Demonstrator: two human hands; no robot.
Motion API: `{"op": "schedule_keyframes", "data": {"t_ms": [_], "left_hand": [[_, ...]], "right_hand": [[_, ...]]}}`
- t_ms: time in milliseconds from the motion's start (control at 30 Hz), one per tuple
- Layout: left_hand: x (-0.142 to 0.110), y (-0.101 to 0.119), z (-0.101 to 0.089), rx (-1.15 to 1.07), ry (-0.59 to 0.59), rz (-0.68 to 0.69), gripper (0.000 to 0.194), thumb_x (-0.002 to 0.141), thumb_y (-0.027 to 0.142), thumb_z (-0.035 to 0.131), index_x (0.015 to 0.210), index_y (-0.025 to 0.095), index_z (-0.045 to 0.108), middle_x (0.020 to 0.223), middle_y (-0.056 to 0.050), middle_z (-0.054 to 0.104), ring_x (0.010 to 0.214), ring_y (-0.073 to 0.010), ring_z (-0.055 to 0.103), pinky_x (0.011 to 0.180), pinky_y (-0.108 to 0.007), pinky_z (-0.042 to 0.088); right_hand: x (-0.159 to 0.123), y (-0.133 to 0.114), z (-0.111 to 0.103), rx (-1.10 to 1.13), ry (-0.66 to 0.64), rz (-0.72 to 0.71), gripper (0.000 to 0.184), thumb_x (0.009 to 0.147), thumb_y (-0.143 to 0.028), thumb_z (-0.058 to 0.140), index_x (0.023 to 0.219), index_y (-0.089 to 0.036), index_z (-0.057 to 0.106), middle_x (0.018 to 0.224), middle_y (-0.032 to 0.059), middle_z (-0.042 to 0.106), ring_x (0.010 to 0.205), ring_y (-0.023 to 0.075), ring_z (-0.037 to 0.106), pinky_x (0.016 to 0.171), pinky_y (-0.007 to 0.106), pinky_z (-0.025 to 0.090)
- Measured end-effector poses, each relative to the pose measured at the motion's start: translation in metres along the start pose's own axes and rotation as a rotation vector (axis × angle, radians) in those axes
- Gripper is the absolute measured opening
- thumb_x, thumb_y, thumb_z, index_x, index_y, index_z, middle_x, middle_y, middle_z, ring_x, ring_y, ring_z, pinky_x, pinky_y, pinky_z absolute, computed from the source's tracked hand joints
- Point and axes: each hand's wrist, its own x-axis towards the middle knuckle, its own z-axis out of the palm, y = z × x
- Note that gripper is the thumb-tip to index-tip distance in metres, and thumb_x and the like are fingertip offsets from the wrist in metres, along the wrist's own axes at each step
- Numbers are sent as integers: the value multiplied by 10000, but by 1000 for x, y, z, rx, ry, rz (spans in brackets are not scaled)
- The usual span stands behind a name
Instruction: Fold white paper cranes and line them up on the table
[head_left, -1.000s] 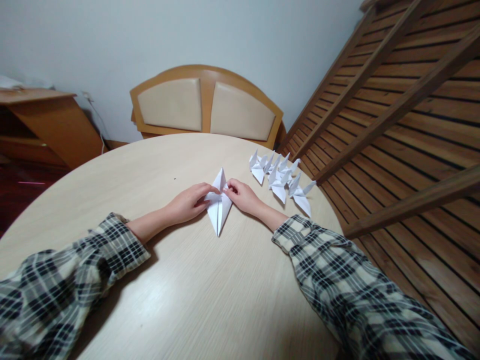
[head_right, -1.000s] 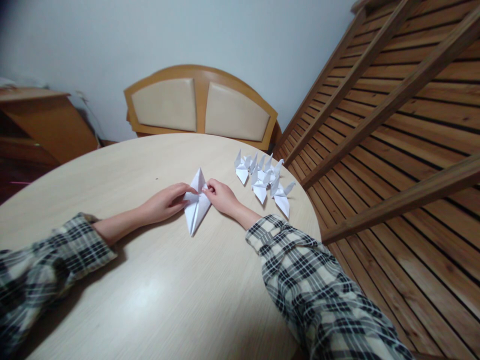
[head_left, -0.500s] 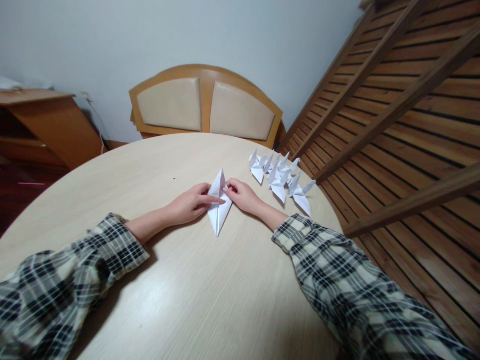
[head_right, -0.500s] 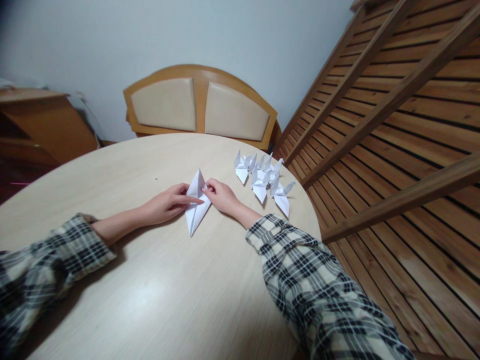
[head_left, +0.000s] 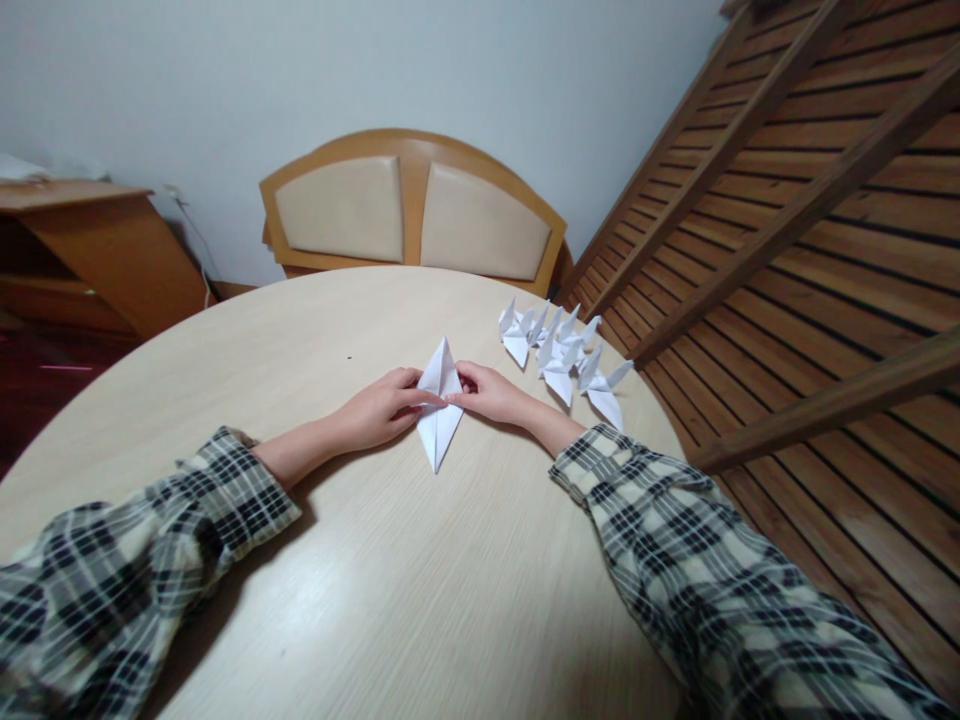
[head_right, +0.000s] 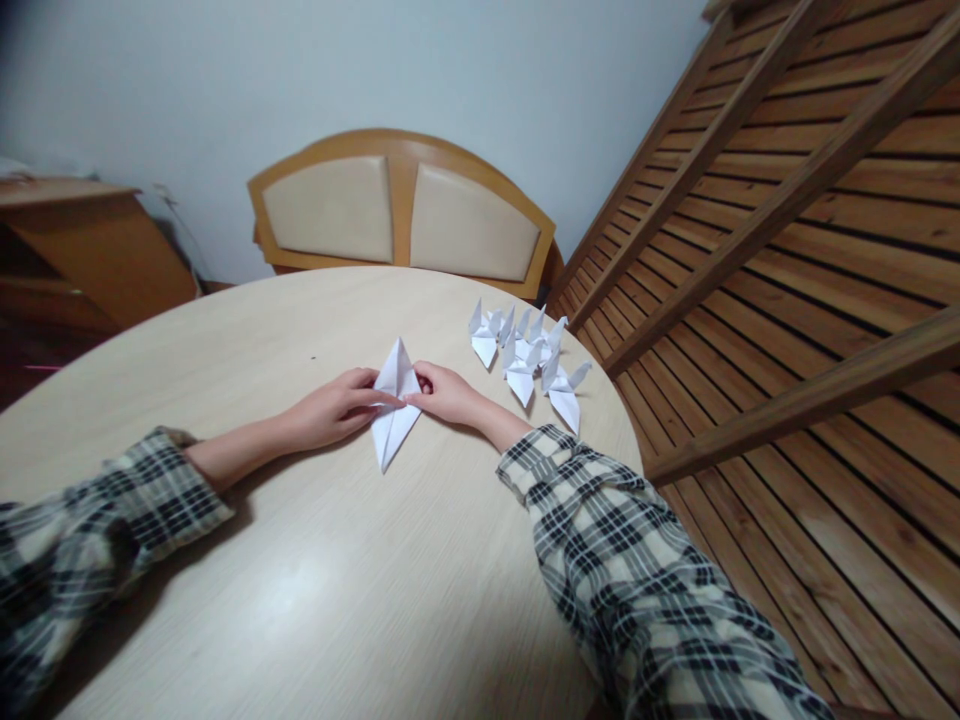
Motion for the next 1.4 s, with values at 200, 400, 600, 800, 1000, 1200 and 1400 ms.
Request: {"op": "schedule_keyframes", "data": {"t_ms": [200, 400, 600, 800, 1000, 1200, 1400], "left_hand": [[2, 7, -3, -27, 21, -27, 227, 908, 198, 470, 1073, 192, 625, 1061, -100, 559, 978, -228, 543, 862, -381, 454], [1, 8, -3, -71, 87, -148, 219, 864, 266, 535, 1047, 157, 488, 921, -66, 564, 773, -184, 529, 717, -337, 463], [2, 8, -5, -27, 66, -137, 263, 873, 280, 520, 1107, 160, 519, 999, -91, 582, 885, -217, 552, 800, -375, 470], [3, 7, -4, -4, 68, -120, 255, 887, 273, 509, 1114, 160, 534, 1063, -111, 594, 973, -234, 549, 873, -412, 466], [2, 6, -3, -7, 70, -123, 265, 884, 283, 515, 1116, 158, 543, 1064, -114, 598, 960, -235, 550, 881, -422, 464], [3, 8, -4, -12, 63, -130, 316, 887, 271, 512, 1173, 141, 543, 1043, -120, 601, 931, -235, 557, 856, -418, 474], [1, 6, -3, -24, 67, -107, 421, 891, 250, 516, 1301, 155, 498, 1198, -161, 570, 1023, -247, 562, 883, -424, 480]], "right_hand": [[0, 5, -6, 74, -77, -18, 183, 760, -210, 627, 912, -162, 537, 821, -5, 507, 733, 141, 465, 683, 277, 395], [1, 7, -5, 80, -72, -21, 184, 754, -210, 627, 907, -154, 541, 796, -15, 489, 708, 137, 446, 660, 270, 382], [0, 4, -4, 52, -52, -2, 164, 777, -214, 617, 921, -161, 559, 804, -14, 498, 709, 134, 441, 658, 262, 376], [0, 3, -1, 22, 4, 6, 213, 796, -205, 608, 999, -148, 575, 839, -1, 519, 730, 136, 459, 664, 266, 385], [0, 7, 3, 57, 64, 29, 606, 807, -192, 619, 1366, -142, 391, 811, -22, 486, 744, 133, 489, 673, 262, 399], [1, 9, 6, 34, 104, 30, 569, 835, -189, 587, 1368, -143, 395, 794, -23, 492, 729, 134, 494, 669, 270, 400], [-1, 8, 7, 44, 124, 0, 604, 831, -170, 585, 1389, -168, 355, 795, -29, 493, 724, 130, 497, 676, 269, 411]]}}
